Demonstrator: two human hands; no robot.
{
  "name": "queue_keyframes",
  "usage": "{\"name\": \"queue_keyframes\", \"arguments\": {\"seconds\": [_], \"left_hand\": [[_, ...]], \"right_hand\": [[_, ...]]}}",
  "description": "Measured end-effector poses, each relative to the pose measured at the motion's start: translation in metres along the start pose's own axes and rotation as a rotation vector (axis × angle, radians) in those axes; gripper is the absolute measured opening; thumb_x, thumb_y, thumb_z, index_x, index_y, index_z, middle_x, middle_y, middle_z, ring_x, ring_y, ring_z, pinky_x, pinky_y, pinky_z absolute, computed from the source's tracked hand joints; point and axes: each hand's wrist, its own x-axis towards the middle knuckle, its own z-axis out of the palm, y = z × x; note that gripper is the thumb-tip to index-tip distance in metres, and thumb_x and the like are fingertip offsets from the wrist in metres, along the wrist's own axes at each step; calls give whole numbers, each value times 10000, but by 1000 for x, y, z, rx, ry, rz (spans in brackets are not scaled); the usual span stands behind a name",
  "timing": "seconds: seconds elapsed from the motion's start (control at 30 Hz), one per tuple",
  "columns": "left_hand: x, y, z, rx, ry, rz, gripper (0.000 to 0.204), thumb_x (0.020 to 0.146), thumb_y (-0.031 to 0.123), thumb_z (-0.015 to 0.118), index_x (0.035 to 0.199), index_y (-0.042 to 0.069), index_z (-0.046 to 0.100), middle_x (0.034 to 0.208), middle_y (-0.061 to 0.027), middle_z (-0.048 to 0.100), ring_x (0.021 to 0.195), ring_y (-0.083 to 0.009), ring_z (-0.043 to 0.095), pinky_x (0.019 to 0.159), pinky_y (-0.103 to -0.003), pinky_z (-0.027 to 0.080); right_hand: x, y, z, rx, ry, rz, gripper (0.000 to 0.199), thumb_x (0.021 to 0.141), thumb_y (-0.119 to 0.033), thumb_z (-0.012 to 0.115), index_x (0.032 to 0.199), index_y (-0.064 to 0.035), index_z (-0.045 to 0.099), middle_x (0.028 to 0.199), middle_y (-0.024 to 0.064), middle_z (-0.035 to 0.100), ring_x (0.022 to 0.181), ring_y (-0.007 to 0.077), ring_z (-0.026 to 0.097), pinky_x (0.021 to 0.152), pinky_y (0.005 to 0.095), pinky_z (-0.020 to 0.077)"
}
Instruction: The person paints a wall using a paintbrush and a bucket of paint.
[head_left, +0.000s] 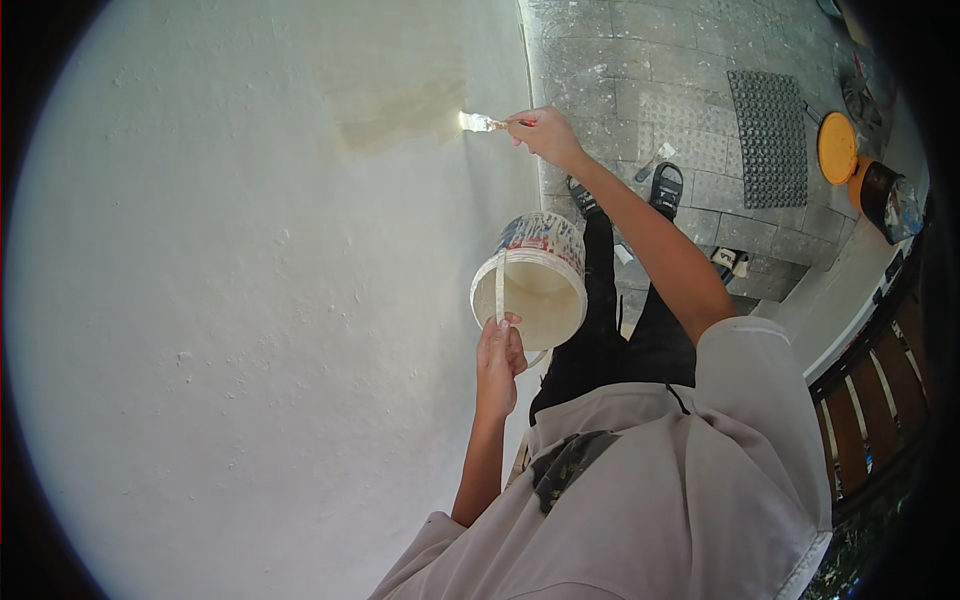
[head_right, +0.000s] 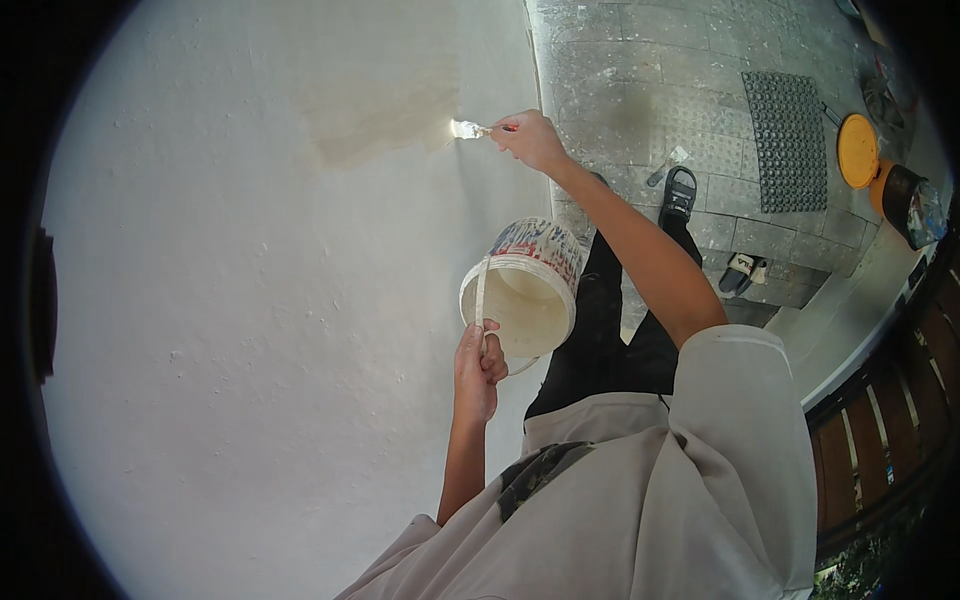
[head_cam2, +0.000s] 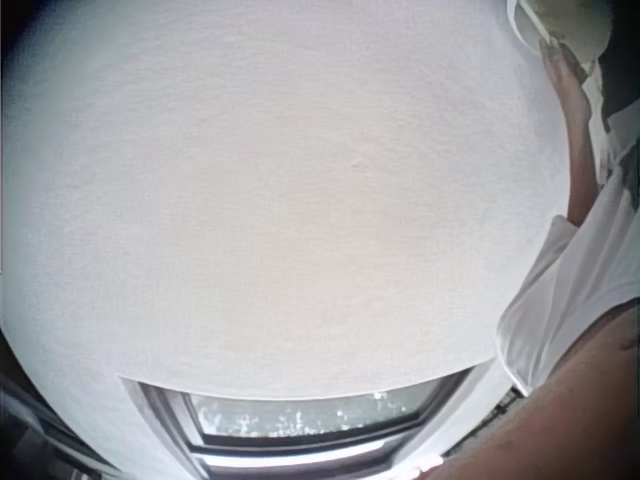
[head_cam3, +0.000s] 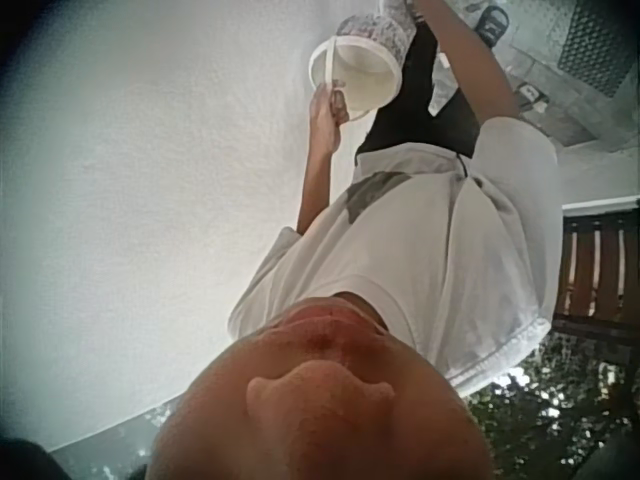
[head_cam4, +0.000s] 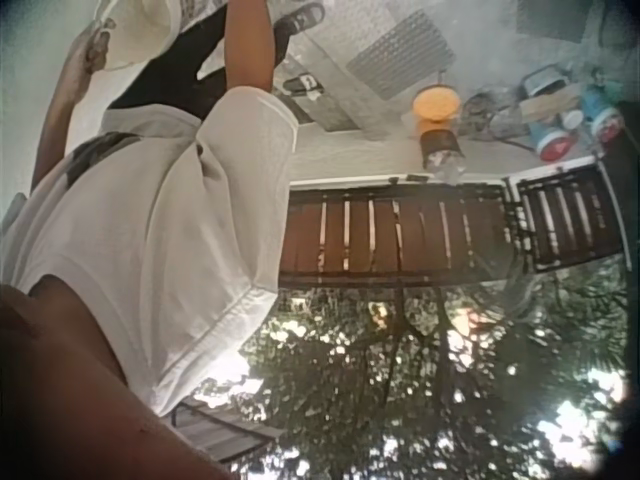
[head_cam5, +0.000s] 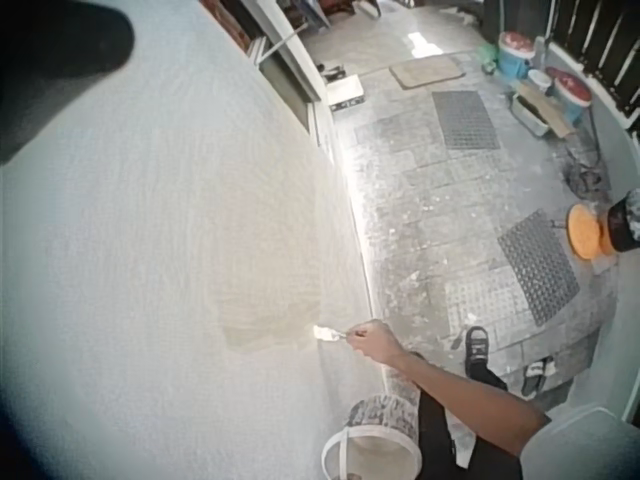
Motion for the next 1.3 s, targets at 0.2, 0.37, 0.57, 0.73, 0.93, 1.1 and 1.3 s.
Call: {"name": "queue_keyframes", "arguments": {"seconds": [0.2,0.37,0.57,0.73,0.93,1.1,1.3], "left_hand": [[2,2,2,31,14,-8,267,1007,298,366,1021,71,505,602,67,245,472,-25,176,435,-203,170],[1,1,-2,30,4,-3,252,1006,285,371,1022,72,505,606,68,245,472,-24,177,435,-202,168],[2,-1,-1,32,-32,3,242,1006,276,372,1023,75,505,606,68,247,474,-26,179,435,-203,168],[1,-4,-3,18,-39,-2,239,1003,278,382,1020,75,506,604,68,251,476,-28,180,433,-210,165],[4,-5,-4,22,-56,-29,210,993,268,402,1022,89,510,606,66,260,474,-29,186,434,-212,169],[5,-5,-5,34,-55,-25,197,989,256,406,1024,93,511,610,67,268,477,-28,192,433,-211,165],[6,-6,-4,58,-58,-26,194,988,251,405,1022,94,512,613,67,271,484,-30,196,441,-209,164]], "right_hand": [[-23,-21,-5,81,-100,-57,287,824,-261,616,988,-46,712,649,27,640,475,87,512,470,242,435],[-24,1,-13,195,-61,-24,279,821,-254,607,964,-39,712,645,28,639,476,87,520,469,243,435],[10,35,-4,8,52,3,272,784,-277,615,881,-47,722,636,25,640,487,106,554,496,263,458],[16,19,11,-1,25,6,269,785,-282,617,877,-54,726,636,30,644,498,109,565,510,265,468],[18,8,8,-78,4,-11,279,783,-287,622,894,-55,728,649,41,655,504,121,574,521,270,477],[16,0,2,-79,-33,-24,285,780,-294,629,898,-55,729,648,43,654,508,121,574,522,266,479],[5,-9,-2,-33,-73,-6,279,780,-288,636,894,-52,731,643,35,646,495,108,545,503,258,459]]}}
